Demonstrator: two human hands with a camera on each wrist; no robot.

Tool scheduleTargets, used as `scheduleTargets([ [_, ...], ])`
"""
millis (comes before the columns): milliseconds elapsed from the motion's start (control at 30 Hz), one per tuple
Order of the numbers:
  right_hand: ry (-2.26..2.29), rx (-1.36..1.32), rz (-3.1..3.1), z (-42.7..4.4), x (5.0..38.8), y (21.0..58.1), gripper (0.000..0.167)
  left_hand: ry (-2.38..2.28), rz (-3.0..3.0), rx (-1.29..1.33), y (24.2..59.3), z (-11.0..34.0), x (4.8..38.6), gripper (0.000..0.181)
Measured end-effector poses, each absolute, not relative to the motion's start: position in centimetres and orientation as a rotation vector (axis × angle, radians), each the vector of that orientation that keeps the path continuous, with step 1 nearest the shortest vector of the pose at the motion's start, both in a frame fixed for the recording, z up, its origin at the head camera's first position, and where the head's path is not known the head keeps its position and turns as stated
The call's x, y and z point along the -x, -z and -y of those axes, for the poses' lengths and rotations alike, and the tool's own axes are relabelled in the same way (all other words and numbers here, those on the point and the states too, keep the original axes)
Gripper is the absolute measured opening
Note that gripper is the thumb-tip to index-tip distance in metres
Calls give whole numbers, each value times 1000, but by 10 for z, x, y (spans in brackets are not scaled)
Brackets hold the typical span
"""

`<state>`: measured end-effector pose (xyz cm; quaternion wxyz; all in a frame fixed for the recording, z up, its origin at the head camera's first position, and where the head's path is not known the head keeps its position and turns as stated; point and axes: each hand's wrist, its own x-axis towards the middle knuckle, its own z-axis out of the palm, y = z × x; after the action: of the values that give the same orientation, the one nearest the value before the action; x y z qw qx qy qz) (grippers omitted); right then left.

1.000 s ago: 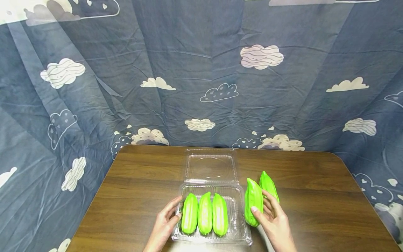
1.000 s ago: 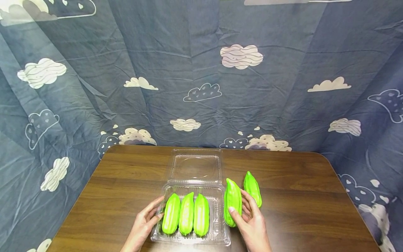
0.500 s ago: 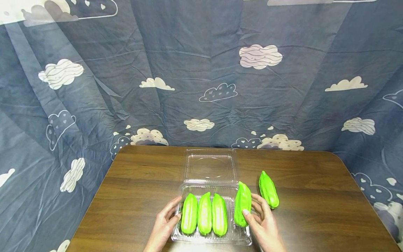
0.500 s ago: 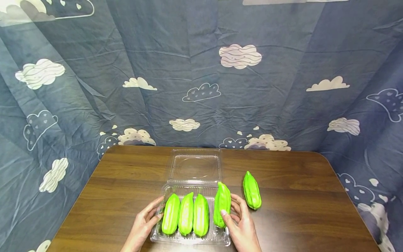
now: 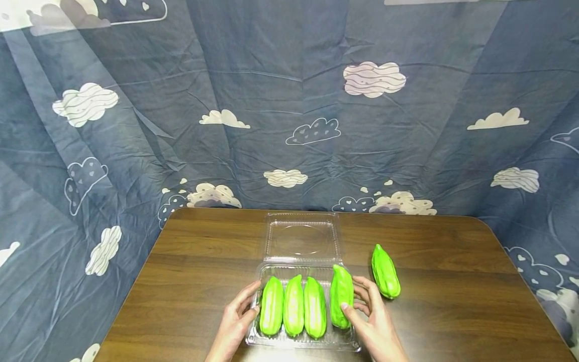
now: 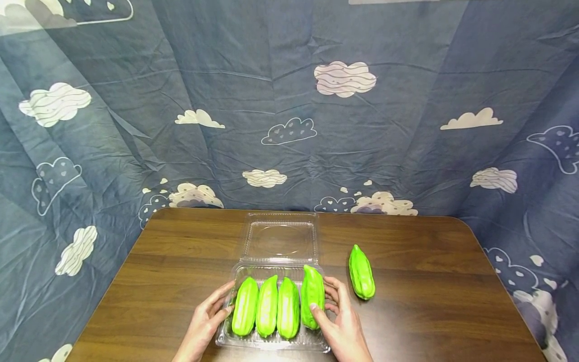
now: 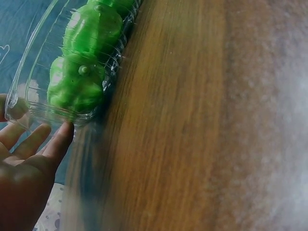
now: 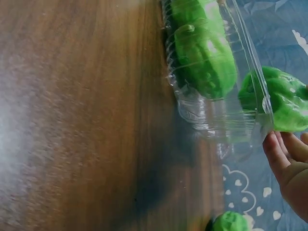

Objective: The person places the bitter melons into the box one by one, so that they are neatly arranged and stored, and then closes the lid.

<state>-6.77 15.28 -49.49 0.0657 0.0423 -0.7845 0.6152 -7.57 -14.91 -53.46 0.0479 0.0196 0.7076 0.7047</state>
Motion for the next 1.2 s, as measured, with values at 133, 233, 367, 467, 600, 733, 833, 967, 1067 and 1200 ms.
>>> scheduleTargets([
  [133,-1785,-175,2411,-153,70,492,70,-2151,-2161,-54,535,149,75,56],
  [233,-1683,-214,2449,-153,72,490,75,-2150,-2166,-48,535,149,75,56],
  [367,-1629,-282,2458,-154,74,490,79,-2150,-2175,-40,535,149,75,56],
  [467,-1660,-334,2444,-156,74,490,81,-2147,-2180,-33,536,150,74,56],
  [600,-1690,-340,2456,-159,75,487,83,-2131,-2199,-30,535,150,75,56],
  [733,-1707,-326,2467,-159,77,487,81,-2125,-2196,-25,535,150,75,55],
  [833,-1680,-339,2464,-158,78,489,79,-2127,-2187,-23,535,150,75,55],
  [967,-1588,-406,2470,-157,76,494,81,-2127,-2184,-24,534,149,75,55],
  [1067,-1513,-447,2476,-155,76,496,84,-2130,-2186,-27,534,149,75,55],
  [1200,-1394,-460,2489,-153,76,498,83,-2140,-2186,-41,535,148,75,54],
])
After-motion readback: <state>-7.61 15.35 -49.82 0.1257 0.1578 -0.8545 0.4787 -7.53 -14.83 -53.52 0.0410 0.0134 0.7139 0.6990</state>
